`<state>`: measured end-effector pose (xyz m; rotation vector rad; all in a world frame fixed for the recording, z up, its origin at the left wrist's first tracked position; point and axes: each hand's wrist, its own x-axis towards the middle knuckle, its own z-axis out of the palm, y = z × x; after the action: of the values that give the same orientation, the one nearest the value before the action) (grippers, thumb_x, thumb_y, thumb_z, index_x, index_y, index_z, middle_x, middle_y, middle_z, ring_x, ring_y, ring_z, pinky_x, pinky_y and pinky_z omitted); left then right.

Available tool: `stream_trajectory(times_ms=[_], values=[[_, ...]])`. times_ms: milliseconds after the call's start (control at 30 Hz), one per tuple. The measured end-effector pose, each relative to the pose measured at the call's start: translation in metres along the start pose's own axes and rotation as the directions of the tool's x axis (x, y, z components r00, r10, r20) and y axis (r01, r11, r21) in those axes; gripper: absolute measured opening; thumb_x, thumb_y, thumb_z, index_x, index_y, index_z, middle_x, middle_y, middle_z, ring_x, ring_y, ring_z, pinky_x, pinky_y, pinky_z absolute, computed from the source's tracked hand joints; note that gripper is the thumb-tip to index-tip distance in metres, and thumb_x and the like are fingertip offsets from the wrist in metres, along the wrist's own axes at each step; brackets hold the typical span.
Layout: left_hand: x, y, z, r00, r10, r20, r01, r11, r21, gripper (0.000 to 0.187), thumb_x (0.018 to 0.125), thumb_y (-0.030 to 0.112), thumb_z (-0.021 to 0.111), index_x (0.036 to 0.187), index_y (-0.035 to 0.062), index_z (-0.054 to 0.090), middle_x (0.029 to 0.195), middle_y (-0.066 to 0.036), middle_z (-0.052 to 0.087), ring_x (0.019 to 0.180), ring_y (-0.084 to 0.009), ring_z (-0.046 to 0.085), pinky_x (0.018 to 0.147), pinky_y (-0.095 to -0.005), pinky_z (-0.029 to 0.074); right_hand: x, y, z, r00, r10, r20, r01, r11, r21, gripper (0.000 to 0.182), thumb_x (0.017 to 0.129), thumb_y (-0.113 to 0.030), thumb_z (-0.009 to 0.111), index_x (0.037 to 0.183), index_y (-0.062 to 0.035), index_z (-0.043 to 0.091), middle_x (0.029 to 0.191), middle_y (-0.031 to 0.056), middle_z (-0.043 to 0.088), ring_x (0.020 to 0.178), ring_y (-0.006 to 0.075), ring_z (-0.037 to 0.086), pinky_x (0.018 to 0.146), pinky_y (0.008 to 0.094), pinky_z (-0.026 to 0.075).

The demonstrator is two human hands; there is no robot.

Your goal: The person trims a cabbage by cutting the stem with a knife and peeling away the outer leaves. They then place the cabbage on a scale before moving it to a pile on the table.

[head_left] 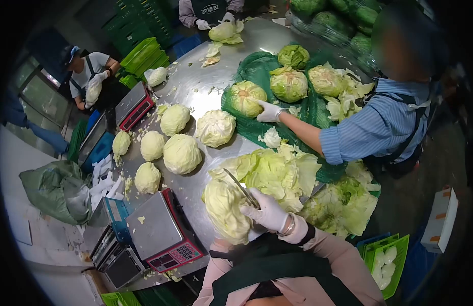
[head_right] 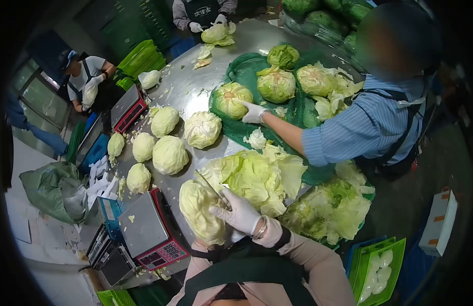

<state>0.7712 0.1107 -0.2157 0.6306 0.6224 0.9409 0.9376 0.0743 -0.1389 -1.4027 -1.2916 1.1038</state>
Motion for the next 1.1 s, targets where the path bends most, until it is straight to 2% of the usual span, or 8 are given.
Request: stream_trajectory(times_ms=[200, 400, 533, 633, 733, 800, 933, 1100], values=[[0.009, 0.010, -0.035, 0.964, 0.051, 0.261, 0.020, 0.965, -0.261, 0.069, 0.088, 0.053, 0.042, 0.140, 0.0101, 0.027, 0.140, -0.011, 0.035, 0.124, -0.0283, 0.039, 0.108, -0.0406, 0.027, -0.003, 0.038, 0.017, 0.990, -0.050, -0.134, 0.060, 0.996, 0.073, 0.036, 0.088, -0.033, 0.054, 0.093, 0.0020, 0.052, 0.072, 0.0170, 0.054, 0.065, 0.0235, 0.054, 0.061, 0.0348, 0.043], [0.007, -0.004, -0.033, 0.988, 0.005, 0.157, 0.005, 0.998, -0.068, 0.079, 0.083, 0.060, 0.046, 0.140, 0.0096, 0.026, 0.141, -0.011, 0.033, 0.126, -0.0301, 0.035, 0.106, -0.0425, 0.030, -0.003, 0.042, 0.020, 0.961, 0.037, -0.276, 0.003, 0.990, 0.142, 0.024, 0.090, -0.022, 0.051, 0.082, 0.0002, 0.056, 0.056, 0.0103, 0.052, 0.049, 0.0145, 0.046, 0.049, 0.0306, 0.040], [0.003, -0.015, -0.032, 0.997, -0.071, -0.021, 0.059, 0.932, -0.357, 0.086, 0.071, 0.057, 0.064, 0.136, 0.0083, 0.034, 0.134, -0.014, 0.042, 0.120, -0.0317, 0.043, 0.102, -0.0454, 0.036, -0.008, 0.041, 0.022, 0.964, 0.173, -0.203, -0.085, 0.921, 0.381, 0.025, 0.092, -0.025, 0.048, 0.091, -0.0023, 0.060, 0.065, 0.0008, 0.057, 0.051, 0.0089, 0.050, 0.049, 0.0245, 0.042], [-0.011, -0.011, -0.024, 0.998, -0.041, 0.037, 0.051, 0.941, -0.335, 0.086, 0.073, 0.057, 0.063, 0.136, 0.0083, 0.032, 0.135, -0.013, 0.041, 0.121, -0.0314, 0.042, 0.103, -0.0456, 0.035, -0.014, 0.056, 0.029, 0.961, 0.218, 0.168, -0.255, 0.473, 0.843, 0.030, 0.092, -0.023, 0.051, 0.115, -0.0042, 0.053, 0.073, 0.0029, 0.058, 0.052, 0.0083, 0.053, 0.046, 0.0227, 0.044], [-0.010, 0.002, -0.024, 0.998, 0.009, 0.055, 0.010, 0.941, -0.338, 0.086, 0.074, 0.058, 0.061, 0.137, 0.0083, 0.030, 0.135, -0.013, 0.040, 0.121, -0.0311, 0.042, 0.103, -0.0457, 0.034, -0.015, 0.048, 0.008, 0.934, 0.344, 0.094, -0.343, 0.793, 0.504, 0.036, 0.092, -0.023, 0.052, 0.122, -0.0035, 0.048, 0.076, 0.0041, 0.059, 0.049, 0.0068, 0.051, 0.044, 0.0206, 0.042], [-0.003, 0.014, -0.025, 0.996, 0.061, 0.062, -0.041, 0.958, -0.284, 0.086, 0.075, 0.058, 0.060, 0.138, 0.0083, 0.029, 0.135, -0.013, 0.040, 0.122, -0.0310, 0.042, 0.103, -0.0458, 0.034, -0.022, 0.056, 0.001, 0.961, 0.276, 0.001, -0.263, 0.912, 0.315, 0.049, 0.092, -0.032, 0.052, 0.132, -0.0057, 0.040, 0.083, 0.0032, 0.060, 0.046, 0.0064, 0.051, 0.043, 0.0185, 0.041], [0.017, 0.033, -0.059, 0.979, 0.193, 0.062, -0.200, 0.970, 0.137, 0.101, 0.062, 0.057, 0.073, 0.137, 0.0080, 0.028, 0.132, -0.016, 0.042, 0.117, -0.0318, 0.047, 0.100, -0.0462, 0.039, -0.040, 0.046, -0.006, 0.886, 0.232, 0.400, -0.456, 0.582, 0.673, 0.069, 0.087, -0.061, 0.035, 0.127, -0.0049, 0.043, 0.096, 0.0043, 0.059, 0.052, 0.0104, 0.053, 0.046, 0.0200, 0.041], [0.018, 0.083, 0.004, 0.827, 0.244, 0.506, -0.498, 0.736, 0.459, 0.097, 0.055, 0.032, 0.086, 0.134, 0.0080, 0.036, 0.127, -0.014, 0.048, 0.119, -0.0304, 0.045, 0.102, -0.0462, 0.034, -0.044, 0.035, -0.009, 0.927, 0.240, 0.287, -0.373, 0.531, 0.761, 0.074, 0.085, -0.068, 0.027, 0.123, -0.0071, 0.046, 0.080, 0.0008, 0.055, 0.067, 0.0096, 0.053, 0.054, 0.0203, 0.040]])
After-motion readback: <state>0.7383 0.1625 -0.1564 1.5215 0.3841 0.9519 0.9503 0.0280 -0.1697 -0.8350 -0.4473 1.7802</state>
